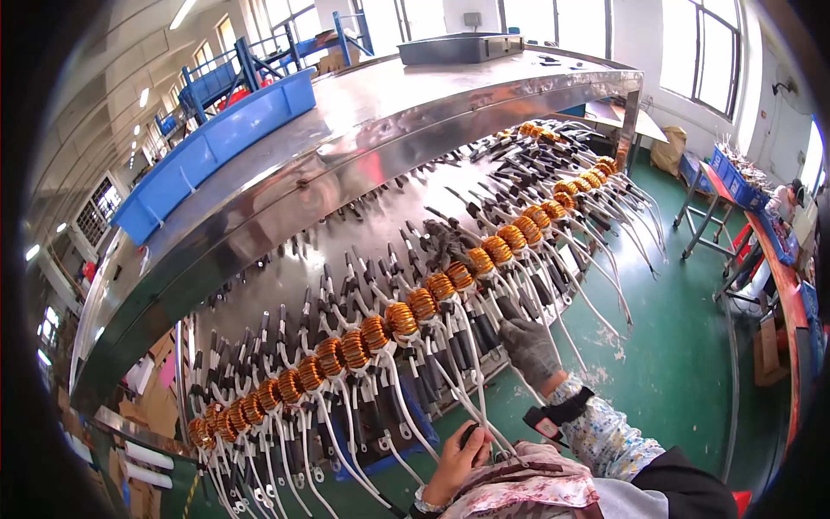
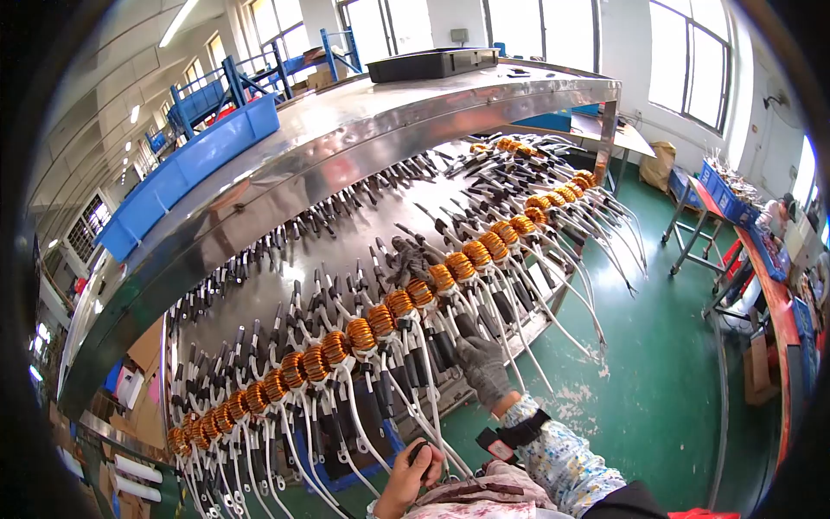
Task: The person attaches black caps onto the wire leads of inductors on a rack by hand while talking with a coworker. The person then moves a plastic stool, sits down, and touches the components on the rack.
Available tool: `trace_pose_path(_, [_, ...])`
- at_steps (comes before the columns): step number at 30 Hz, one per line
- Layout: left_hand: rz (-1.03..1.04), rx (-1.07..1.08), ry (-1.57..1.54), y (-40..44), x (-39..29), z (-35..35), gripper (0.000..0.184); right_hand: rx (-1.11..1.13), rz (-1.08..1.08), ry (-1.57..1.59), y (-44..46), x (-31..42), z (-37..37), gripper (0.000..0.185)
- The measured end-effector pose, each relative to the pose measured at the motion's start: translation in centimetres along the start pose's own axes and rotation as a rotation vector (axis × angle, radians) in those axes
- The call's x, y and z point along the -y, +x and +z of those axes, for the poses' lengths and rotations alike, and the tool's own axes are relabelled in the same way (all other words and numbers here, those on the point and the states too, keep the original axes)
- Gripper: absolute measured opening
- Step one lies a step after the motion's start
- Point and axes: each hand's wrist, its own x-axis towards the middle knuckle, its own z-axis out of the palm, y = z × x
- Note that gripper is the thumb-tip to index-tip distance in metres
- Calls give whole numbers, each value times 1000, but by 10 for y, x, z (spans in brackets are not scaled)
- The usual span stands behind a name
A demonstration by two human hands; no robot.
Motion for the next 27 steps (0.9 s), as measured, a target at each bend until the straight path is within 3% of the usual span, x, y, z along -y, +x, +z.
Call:
trace_pose_path(1, [5,-7,-4,1,0,-1,38,8,2,-4,-4,7,3,23])
trace_pose_path(3, [-38,-26,-10,-1,2,-3,38,-97,236,12,-12,21,7,21])
trace_pose_path(4, [-40,-25,-10,-1,1,-2,38,-34,352,210,-13,25,7,20])
trace_pose_path(5, [-61,-15,-20,0,-2,1,38,-36,351,212,-6,20,4,20])
trace_pose_path(7, [-81,-6,-28,2,-4,4,38,426,706,1570,19,-3,-5,22])
trace_pose_path(9, [-63,18,-10,3,-3,6,37,501,656,1643,22,-8,-6,23])
trace_pose_path(11, [-62,12,-30,1,-1,4,37,433,680,1322,11,5,-1,22])
trace_pose_path(22, [-49,-26,-52,-2,-5,9,35,384,579,1251,15,-19,0,20])
trace_pose_path(24, [-41,-50,-43,-5,-10,9,35,120,414,651,-3,0,9,24])
trace_pose_path(25, [-41,-60,-47,-5,-10,8,35,125,424,648,-5,-1,9,24])
trace_pose_path(27, [-51,-69,-66,-7,-7,8,36,-15,-33,-81,-12,-6,5,26])
